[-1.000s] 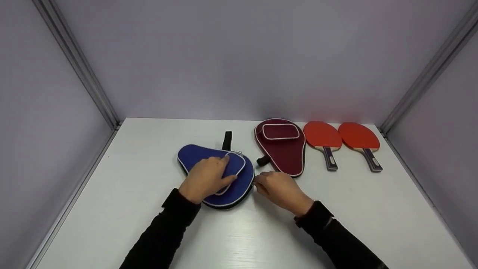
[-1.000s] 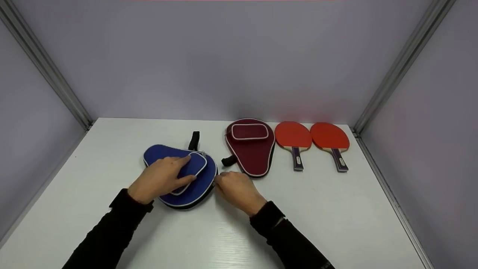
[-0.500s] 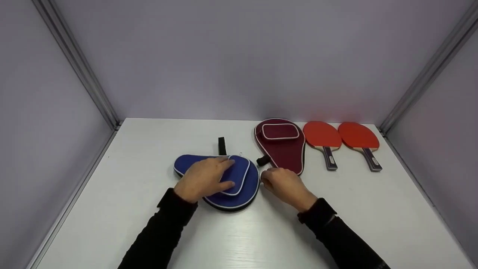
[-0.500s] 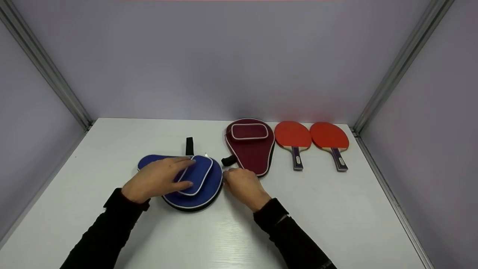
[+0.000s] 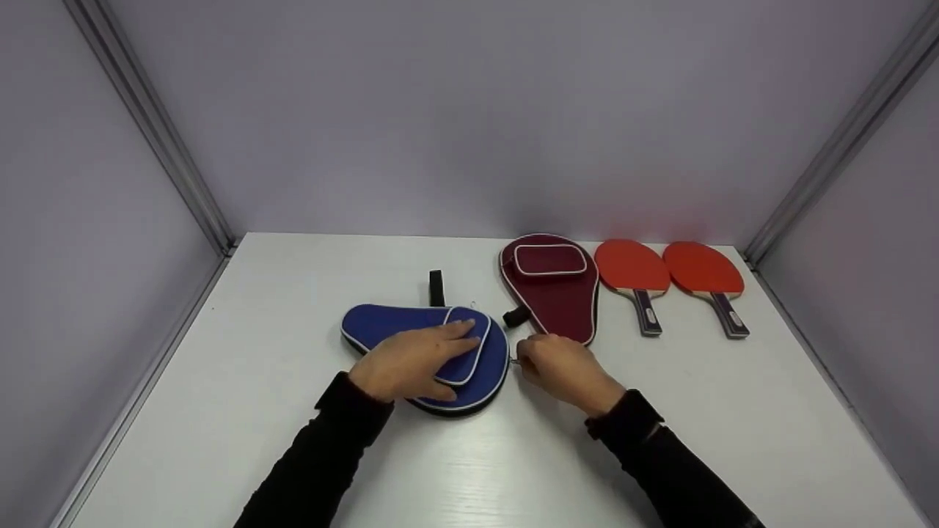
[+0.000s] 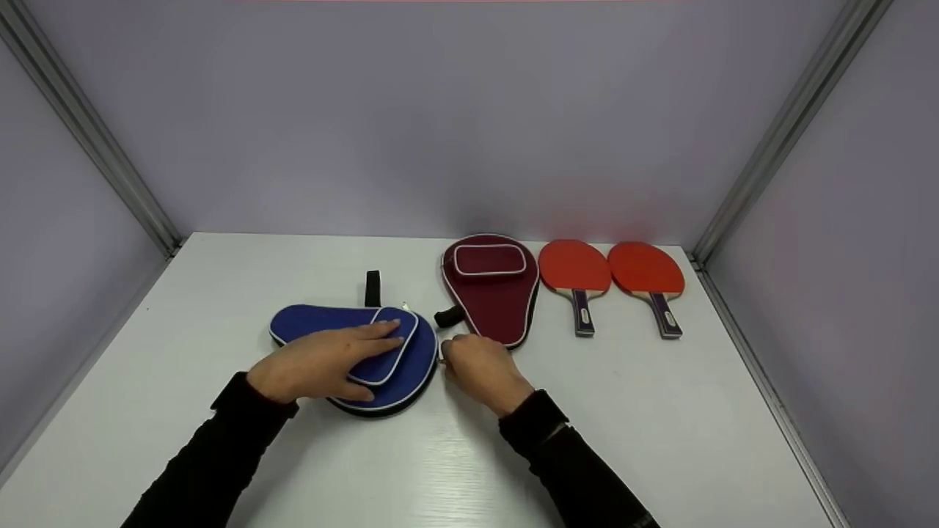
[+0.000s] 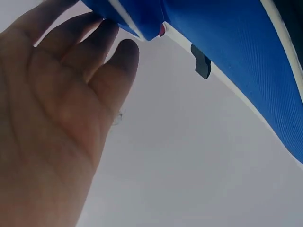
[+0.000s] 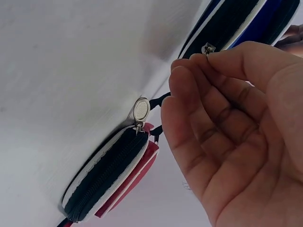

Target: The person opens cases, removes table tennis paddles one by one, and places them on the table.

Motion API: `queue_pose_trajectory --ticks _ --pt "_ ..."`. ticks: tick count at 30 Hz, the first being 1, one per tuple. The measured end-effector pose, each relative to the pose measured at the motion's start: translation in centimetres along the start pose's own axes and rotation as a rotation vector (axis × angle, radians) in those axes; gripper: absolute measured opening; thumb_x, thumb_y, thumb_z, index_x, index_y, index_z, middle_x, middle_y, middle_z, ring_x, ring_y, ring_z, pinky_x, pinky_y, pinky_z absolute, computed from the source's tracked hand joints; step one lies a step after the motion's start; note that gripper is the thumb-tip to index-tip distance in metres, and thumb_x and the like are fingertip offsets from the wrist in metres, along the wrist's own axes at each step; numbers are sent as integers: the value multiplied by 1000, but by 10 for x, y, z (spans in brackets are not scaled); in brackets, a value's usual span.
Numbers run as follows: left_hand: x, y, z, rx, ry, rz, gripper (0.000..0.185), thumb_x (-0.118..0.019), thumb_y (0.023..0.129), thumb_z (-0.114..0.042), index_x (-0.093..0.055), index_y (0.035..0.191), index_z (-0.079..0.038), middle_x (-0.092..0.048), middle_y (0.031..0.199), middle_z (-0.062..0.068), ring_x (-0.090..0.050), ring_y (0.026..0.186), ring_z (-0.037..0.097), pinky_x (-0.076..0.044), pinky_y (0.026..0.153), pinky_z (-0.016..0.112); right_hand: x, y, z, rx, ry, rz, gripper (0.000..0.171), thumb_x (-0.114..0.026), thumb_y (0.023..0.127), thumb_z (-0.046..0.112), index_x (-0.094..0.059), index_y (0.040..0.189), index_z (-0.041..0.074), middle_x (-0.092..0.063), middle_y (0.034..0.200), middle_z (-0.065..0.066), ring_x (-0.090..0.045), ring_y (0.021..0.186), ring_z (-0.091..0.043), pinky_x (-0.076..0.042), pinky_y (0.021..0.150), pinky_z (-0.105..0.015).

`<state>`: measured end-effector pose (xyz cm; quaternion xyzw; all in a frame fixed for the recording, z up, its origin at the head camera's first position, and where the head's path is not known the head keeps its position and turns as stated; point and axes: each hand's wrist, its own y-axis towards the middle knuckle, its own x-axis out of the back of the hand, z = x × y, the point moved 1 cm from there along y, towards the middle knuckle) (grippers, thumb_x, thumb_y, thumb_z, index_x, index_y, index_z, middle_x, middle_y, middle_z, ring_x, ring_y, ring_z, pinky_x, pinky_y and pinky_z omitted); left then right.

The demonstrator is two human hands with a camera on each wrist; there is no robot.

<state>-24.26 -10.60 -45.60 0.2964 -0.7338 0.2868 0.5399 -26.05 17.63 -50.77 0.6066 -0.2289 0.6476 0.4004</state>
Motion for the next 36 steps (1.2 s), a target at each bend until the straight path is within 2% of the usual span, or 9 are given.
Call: queue_pose_trajectory --ticks 4,15,21,25,30,36 --pt "-4 2 -1 0 -26 5 79 -93 103 -24 -59 172 -7 -40 191 16 -43 177 35 -45 142 52 0 0 1 19 -2 -5 14 -88 97 1 -79 92 10 -78 85 -4 -76 76 -19 -64 65 -38" --pt "-9 6 -1 40 -55 -31 78 -88 106 -23 -55 174 -4 -38 190 22 -42 177 38 -47 140 55 4 0 6 81 -8 -7 16 -88 95 -1 -79 89 11 -79 83 -4 -76 76 -20 -62 62 -38" --pt "-11 7 -2 72 -49 -65 80 -89 107 -26 -54 175 -3 -38 189 23 -49 172 42 -53 135 58 5 0 15 136 26 85 13 -87 97 1 -82 92 12 -81 86 -1 -77 80 -16 -64 70 -34" --pt "-13 9 -6 86 -28 -68 81 -88 108 -26 -51 175 1 -36 189 25 -46 174 42 -51 136 56 5 -1 23 184 70 144 15 -85 98 1 -80 90 13 -77 84 3 -67 77 -9 -60 71 -31" --pt "-16 12 -11 66 7 -84 81 -88 107 -22 -50 173 6 -37 187 30 -43 175 45 -48 139 55 5 -1 31 209 109 192 17 -84 101 4 -79 89 14 -74 82 5 -59 75 -4 -56 70 -27" --pt "-11 11 -5 68 -43 -80 82 -88 108 -33 -53 175 -2 -40 188 25 -50 171 43 -50 137 56 7 -4 34 201 115 207 16 -84 103 5 -80 91 14 -76 83 4 -60 76 -3 -56 70 -26"
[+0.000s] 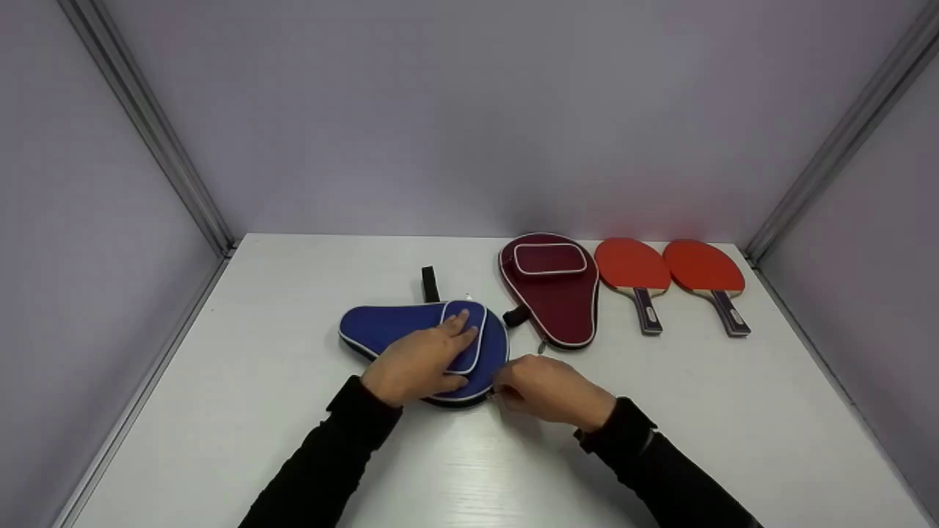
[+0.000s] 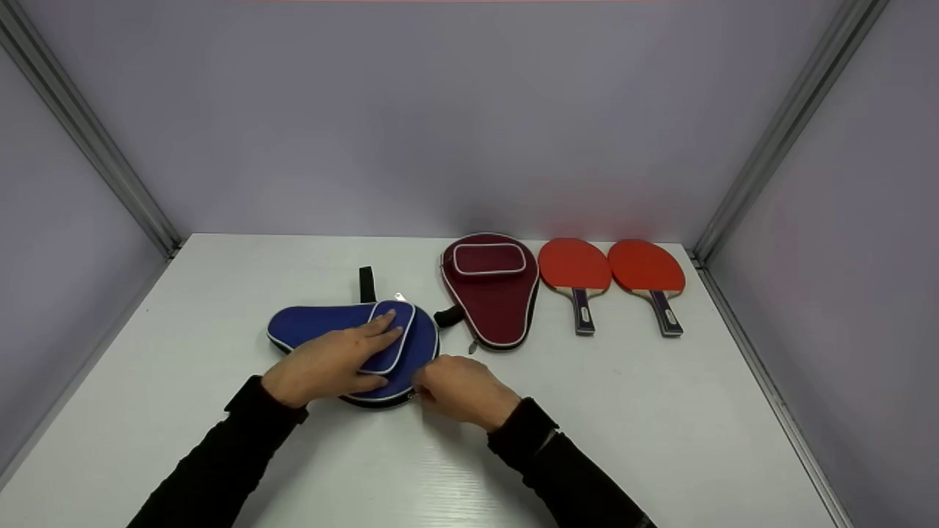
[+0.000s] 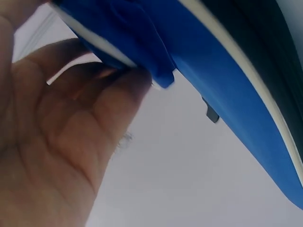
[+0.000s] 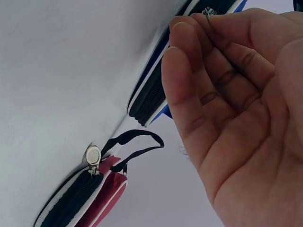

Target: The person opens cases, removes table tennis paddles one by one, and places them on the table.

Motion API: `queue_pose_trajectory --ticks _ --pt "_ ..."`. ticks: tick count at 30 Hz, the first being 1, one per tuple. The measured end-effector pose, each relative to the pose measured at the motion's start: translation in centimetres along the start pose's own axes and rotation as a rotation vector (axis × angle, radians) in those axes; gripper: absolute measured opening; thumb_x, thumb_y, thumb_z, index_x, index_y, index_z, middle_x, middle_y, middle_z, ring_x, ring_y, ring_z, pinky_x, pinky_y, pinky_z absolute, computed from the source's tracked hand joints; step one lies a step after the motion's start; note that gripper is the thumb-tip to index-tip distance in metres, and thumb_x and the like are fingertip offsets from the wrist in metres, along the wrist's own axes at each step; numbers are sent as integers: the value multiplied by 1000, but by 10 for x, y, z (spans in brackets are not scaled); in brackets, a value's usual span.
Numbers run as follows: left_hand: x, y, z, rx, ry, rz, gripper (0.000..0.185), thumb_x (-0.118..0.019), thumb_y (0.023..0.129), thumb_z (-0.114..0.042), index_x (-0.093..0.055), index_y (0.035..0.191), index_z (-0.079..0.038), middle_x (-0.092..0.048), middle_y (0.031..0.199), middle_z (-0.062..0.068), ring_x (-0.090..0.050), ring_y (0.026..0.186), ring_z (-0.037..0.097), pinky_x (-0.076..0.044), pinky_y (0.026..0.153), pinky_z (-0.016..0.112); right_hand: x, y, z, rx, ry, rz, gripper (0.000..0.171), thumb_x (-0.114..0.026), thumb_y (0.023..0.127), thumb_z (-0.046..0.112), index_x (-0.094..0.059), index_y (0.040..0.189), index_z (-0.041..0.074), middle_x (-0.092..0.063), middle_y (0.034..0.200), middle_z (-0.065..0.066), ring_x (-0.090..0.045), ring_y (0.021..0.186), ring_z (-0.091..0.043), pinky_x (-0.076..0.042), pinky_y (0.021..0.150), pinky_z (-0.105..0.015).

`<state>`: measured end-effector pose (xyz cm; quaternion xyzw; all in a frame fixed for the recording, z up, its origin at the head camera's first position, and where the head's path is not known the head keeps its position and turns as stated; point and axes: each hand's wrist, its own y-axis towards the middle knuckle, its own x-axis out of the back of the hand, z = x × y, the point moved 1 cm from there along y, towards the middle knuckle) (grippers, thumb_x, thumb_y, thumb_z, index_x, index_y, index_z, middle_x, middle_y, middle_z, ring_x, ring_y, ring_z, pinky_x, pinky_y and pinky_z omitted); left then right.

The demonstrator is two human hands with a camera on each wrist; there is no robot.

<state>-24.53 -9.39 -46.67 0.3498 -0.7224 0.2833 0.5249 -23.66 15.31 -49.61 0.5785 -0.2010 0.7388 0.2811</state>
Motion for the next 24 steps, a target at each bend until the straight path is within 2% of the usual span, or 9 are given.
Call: queue_pose_trajectory --ticks 6,11,16,19,24 --pt "14 -5 21 43 -21 27 83 -76 113 -55 -51 178 -10 -42 189 19 -54 169 44 -49 138 60 2 -1 0 -1 1 -13 14 -84 104 6 -81 92 14 -78 84 4 -63 76 -4 -58 69 -28" --pt "23 -10 48 121 -5 6 79 -71 117 -51 -50 177 -6 -46 187 20 -54 169 42 -48 139 60 0 -1 -1 -11 6 -28 19 -84 103 5 -78 88 15 -73 81 7 -56 75 -3 -52 67 -26" --pt "23 -14 72 175 26 3 76 -71 117 -47 -53 175 -1 -50 183 25 -54 169 45 -47 139 61 -2 -1 -2 -14 2 -39 19 -85 103 6 -78 88 15 -74 81 7 -58 75 -2 -53 67 -26" --pt "21 -13 80 189 44 15 75 -71 117 -46 -53 175 -1 -51 182 25 -54 169 45 -46 140 62 -1 -2 -1 -19 -7 -58 20 -86 102 5 -78 86 15 -74 79 7 -59 74 -3 -53 67 -26" --pt "17 -13 82 203 63 31 74 -70 117 -46 -53 174 0 -56 180 23 -57 167 44 -47 140 59 2 -2 -2 -42 -47 -101 23 -85 97 1 -76 81 14 -70 75 5 -57 70 -6 -50 63 -26"
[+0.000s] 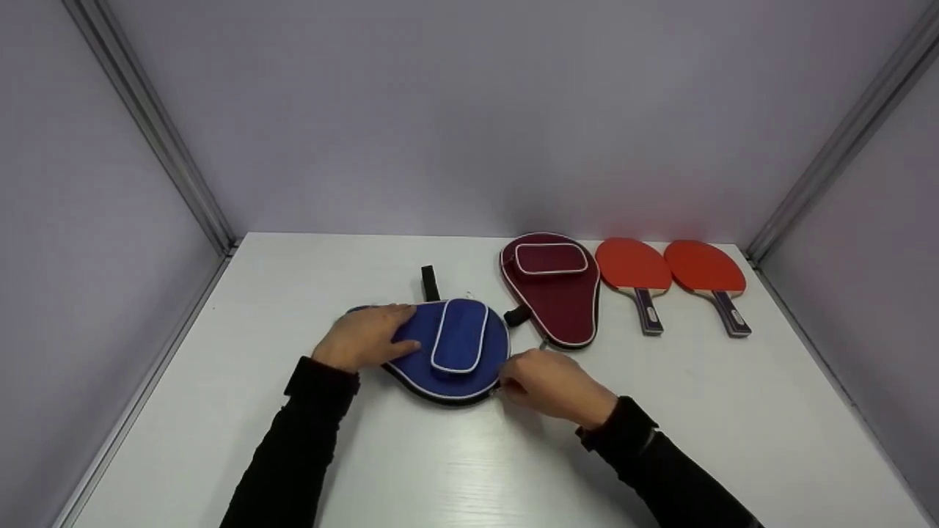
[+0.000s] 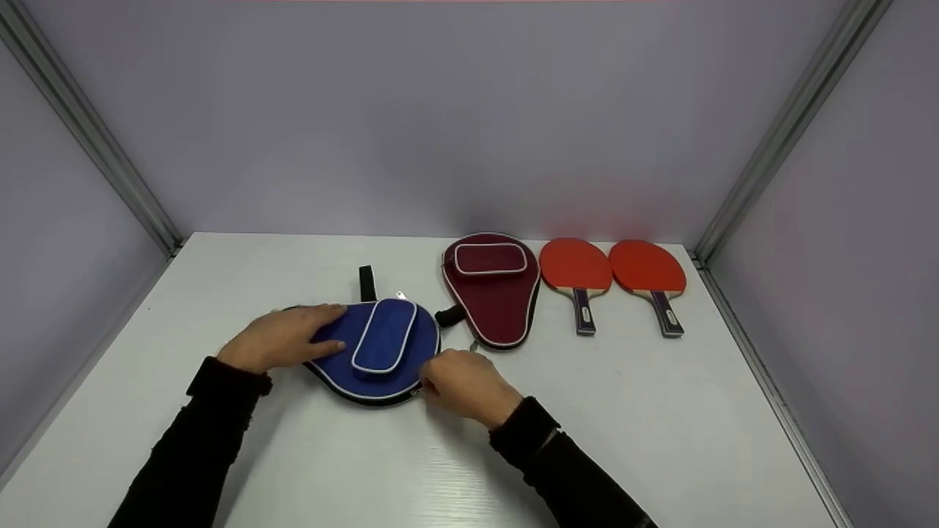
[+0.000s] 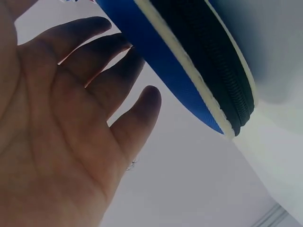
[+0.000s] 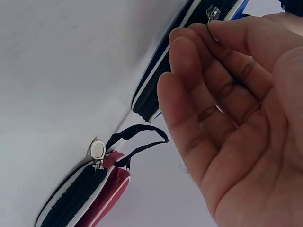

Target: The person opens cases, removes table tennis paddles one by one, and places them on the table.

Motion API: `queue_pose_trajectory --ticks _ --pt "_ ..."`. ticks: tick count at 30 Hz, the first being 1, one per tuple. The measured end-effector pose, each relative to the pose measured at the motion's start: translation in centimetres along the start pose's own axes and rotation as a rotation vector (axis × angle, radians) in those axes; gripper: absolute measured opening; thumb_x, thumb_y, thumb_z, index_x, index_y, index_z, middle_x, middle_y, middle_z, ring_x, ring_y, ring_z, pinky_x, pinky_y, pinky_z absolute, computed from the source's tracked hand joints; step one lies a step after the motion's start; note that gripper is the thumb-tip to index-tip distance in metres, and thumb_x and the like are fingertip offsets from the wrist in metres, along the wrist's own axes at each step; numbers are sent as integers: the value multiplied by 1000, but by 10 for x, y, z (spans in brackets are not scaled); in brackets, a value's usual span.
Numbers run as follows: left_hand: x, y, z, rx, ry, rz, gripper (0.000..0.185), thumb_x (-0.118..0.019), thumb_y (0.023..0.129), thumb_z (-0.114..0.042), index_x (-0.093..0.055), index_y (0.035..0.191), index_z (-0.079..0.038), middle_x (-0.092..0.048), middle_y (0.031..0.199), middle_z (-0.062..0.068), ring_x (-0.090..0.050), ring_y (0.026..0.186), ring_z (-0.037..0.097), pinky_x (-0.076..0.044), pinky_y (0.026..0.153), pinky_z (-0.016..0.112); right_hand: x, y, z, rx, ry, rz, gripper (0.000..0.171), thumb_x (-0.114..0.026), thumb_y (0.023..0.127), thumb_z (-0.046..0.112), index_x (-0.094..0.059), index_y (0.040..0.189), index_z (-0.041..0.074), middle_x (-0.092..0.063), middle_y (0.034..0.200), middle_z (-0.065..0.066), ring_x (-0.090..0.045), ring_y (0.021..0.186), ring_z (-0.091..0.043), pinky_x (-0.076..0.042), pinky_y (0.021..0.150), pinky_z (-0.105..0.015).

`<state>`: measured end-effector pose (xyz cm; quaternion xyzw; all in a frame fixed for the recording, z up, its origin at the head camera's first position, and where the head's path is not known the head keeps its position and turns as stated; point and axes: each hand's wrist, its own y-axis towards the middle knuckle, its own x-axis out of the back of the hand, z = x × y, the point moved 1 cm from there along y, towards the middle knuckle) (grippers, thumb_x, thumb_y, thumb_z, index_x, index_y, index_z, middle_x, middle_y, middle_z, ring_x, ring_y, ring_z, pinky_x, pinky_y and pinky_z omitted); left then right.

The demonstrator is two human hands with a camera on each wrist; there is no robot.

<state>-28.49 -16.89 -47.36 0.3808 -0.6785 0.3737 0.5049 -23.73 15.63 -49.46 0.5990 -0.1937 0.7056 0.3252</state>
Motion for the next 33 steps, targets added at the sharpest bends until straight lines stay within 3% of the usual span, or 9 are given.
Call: queue_pose_trajectory --ticks 7,12,17,21,33 --pt "-1 -4 -6 29 -25 14 73 -70 117 -47 -57 171 0 -60 177 21 -61 163 46 -51 135 63 1 -2 -13 -49 -81 -68 16 -85 95 0 -80 86 12 -78 78 -2 -70 70 -15 -54 58 -31" --pt "-1 -7 -14 52 -51 40 75 -73 115 -49 -57 172 -3 -58 179 19 -60 164 47 -52 133 67 3 -4 -30 -127 -102 -106 18 -90 97 5 -78 85 12 -76 76 -2 -71 69 -18 -58 58 -38" --pt "-2 -6 -24 14 -69 72 77 -73 116 -47 -53 175 -2 -51 183 22 -54 168 47 -49 137 65 5 -4 -41 -236 -78 -97 24 -92 100 10 -75 83 11 -70 74 -2 -64 67 -18 -58 59 -41" --pt "-5 -5 -33 -11 -72 86 78 -72 116 -46 -49 177 -2 -47 185 26 -50 171 48 -48 138 64 5 -4 -44 -292 -81 -117 21 -91 99 8 -76 84 9 -74 76 -6 -71 69 -25 -63 61 -49" --pt "4 -18 -65 -14 -7 166 76 -82 110 -48 -59 173 -11 -58 176 27 -66 155 50 -60 125 67 8 -7 -58 -400 -66 -112 8 -85 100 4 -86 93 7 -82 86 -10 -79 77 -31 -66 67 -53"
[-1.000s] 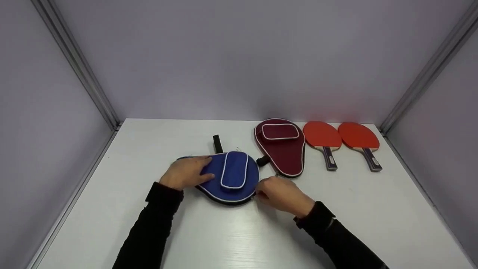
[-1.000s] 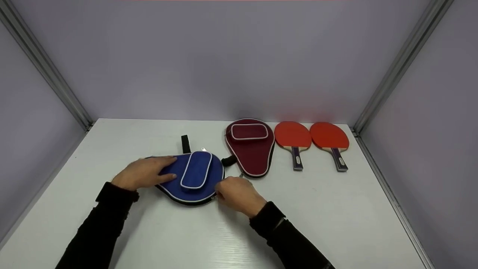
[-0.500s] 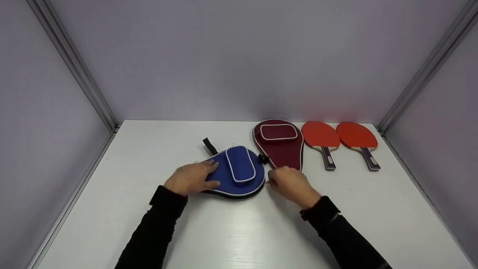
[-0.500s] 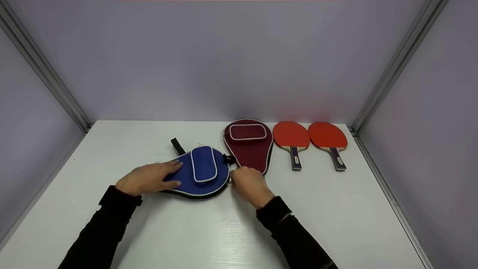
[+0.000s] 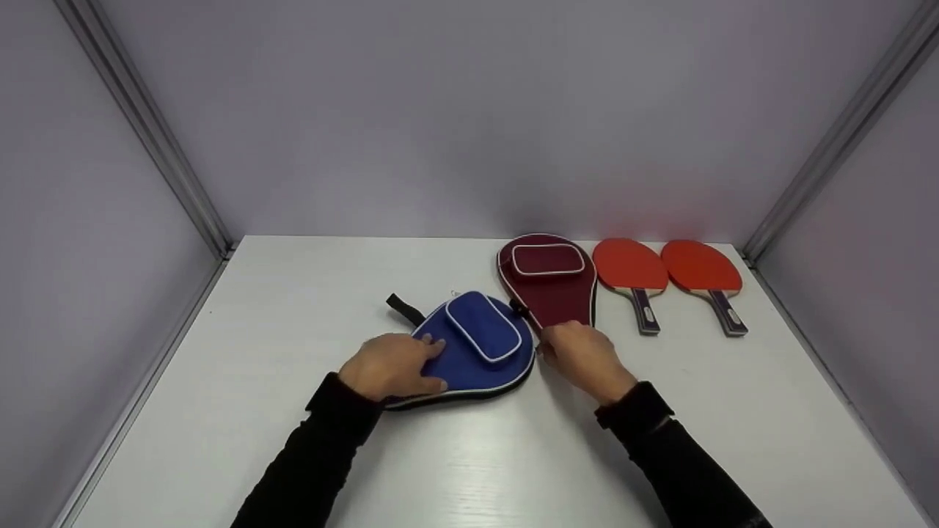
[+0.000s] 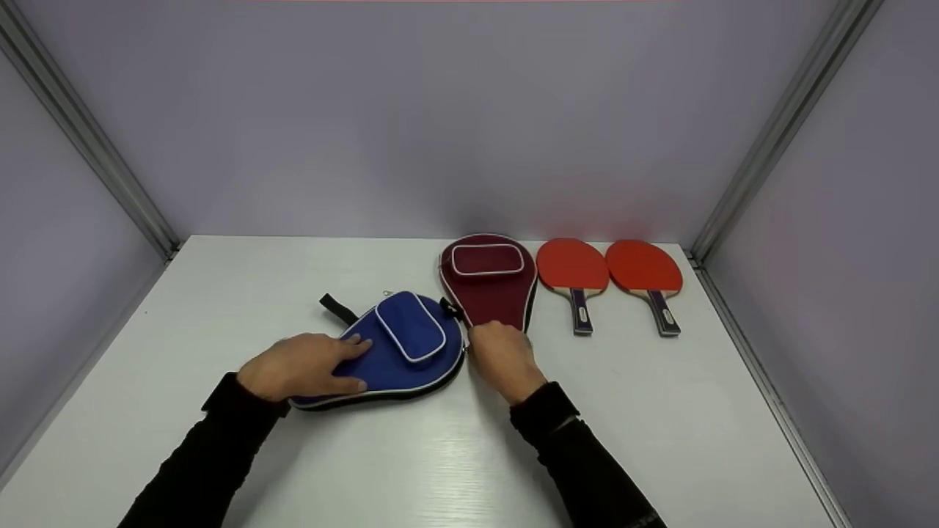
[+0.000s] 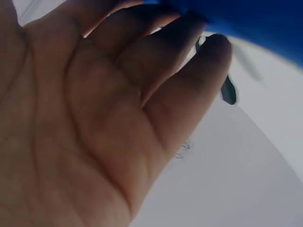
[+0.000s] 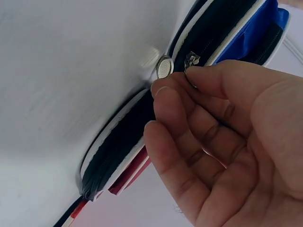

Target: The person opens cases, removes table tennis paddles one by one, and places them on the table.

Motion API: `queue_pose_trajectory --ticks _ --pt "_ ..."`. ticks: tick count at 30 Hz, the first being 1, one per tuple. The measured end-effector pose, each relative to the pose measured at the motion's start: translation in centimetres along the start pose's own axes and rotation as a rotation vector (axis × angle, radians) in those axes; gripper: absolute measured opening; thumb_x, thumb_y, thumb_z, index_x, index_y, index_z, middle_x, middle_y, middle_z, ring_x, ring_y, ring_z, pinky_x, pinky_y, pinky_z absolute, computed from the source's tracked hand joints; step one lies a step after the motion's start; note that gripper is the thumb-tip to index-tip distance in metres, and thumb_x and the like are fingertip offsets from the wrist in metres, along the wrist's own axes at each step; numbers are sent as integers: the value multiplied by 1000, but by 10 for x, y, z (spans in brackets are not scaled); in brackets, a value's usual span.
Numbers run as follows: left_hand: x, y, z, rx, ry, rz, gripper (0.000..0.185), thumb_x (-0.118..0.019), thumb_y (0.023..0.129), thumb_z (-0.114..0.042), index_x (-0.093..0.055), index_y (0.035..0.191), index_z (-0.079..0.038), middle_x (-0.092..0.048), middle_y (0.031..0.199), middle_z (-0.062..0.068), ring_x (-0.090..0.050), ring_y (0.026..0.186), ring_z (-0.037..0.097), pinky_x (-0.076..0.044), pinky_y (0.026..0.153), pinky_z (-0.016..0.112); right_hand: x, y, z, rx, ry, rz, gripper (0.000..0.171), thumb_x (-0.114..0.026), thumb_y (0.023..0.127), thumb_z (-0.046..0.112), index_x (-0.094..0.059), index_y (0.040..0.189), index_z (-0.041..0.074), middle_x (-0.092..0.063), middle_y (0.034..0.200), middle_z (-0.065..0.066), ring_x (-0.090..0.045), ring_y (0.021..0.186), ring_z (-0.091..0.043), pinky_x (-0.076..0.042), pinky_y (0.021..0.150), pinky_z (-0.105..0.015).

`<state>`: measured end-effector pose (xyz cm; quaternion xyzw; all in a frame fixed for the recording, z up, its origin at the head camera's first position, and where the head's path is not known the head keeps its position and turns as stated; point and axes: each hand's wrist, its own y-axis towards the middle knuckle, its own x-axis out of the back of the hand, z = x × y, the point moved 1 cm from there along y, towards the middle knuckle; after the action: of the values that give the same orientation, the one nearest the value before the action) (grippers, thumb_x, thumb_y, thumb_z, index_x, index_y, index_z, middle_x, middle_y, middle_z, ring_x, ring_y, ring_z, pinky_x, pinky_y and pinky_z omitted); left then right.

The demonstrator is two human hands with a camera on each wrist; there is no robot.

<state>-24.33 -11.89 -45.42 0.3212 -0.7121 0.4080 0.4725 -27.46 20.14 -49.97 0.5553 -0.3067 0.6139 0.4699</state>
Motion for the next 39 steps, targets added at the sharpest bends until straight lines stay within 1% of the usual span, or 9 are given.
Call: queue_pose_trajectory --ticks 6,14,17,21,25,27,31,34,39 --pt "3 -8 -9 -48 -15 -14 64 -87 106 -48 -75 158 -13 -77 157 16 -77 142 42 -66 117 60 -2 2 -4 -15 0 25 7 -84 103 6 -88 98 7 -84 90 -10 -81 82 -29 -67 70 -52" --pt "7 -10 -15 -108 -138 82 52 -89 105 -47 -84 146 -15 -85 146 6 -82 136 29 -68 114 52 -3 1 -6 -10 2 6 13 -83 103 5 -83 91 7 -82 86 -10 -80 79 -29 -67 68 -53" --pt "8 -8 -14 -146 -125 51 49 -89 106 -44 -85 145 -15 -87 142 5 -83 131 28 -69 111 53 -3 1 -7 -9 -2 7 12 -83 103 6 -83 91 8 -82 86 -9 -79 79 -27 -67 69 -52" --pt "9 -4 -13 -226 -40 -65 46 -90 105 -40 -85 145 -16 -89 137 4 -85 124 26 -70 108 53 -3 1 -7 -6 -5 10 12 -84 103 6 -83 91 7 -82 86 -10 -80 79 -28 -67 69 -52" --pt "8 2 -13 -296 54 -163 62 -92 103 -46 -76 158 -21 -81 154 5 -77 142 30 -66 117 58 -3 1 -8 -2 3 12 13 -84 103 6 -83 91 7 -82 86 -10 -80 78 -29 -67 68 -52" --pt "6 4 -13 -322 79 -190 73 -92 102 -49 -68 167 -24 -70 169 6 -67 157 33 -60 125 63 -2 1 -8 3 7 11 12 -84 103 6 -83 90 7 -82 85 -10 -79 78 -28 -67 68 -52" --pt "0 8 -12 -358 127 -220 89 -95 99 -46 -56 177 -24 -51 187 6 -52 172 36 -53 133 65 -3 2 -8 9 16 17 13 -83 103 5 -82 90 8 -81 85 -9 -78 78 -26 -65 68 -51" --pt "-6 10 -10 -366 157 -208 98 -97 96 -42 -51 180 -23 -41 192 7 -44 177 36 -49 137 63 -3 2 -6 19 23 22 15 -82 104 5 -81 89 9 -80 84 -8 -76 77 -25 -63 66 -49" --pt "-10 14 -9 -367 147 -155 108 -100 91 -39 -46 182 -23 -36 194 9 -37 181 36 -44 141 64 -2 3 -2 63 23 13 20 -83 103 5 -76 85 12 -75 81 -6 -71 73 -22 -59 63 -47"
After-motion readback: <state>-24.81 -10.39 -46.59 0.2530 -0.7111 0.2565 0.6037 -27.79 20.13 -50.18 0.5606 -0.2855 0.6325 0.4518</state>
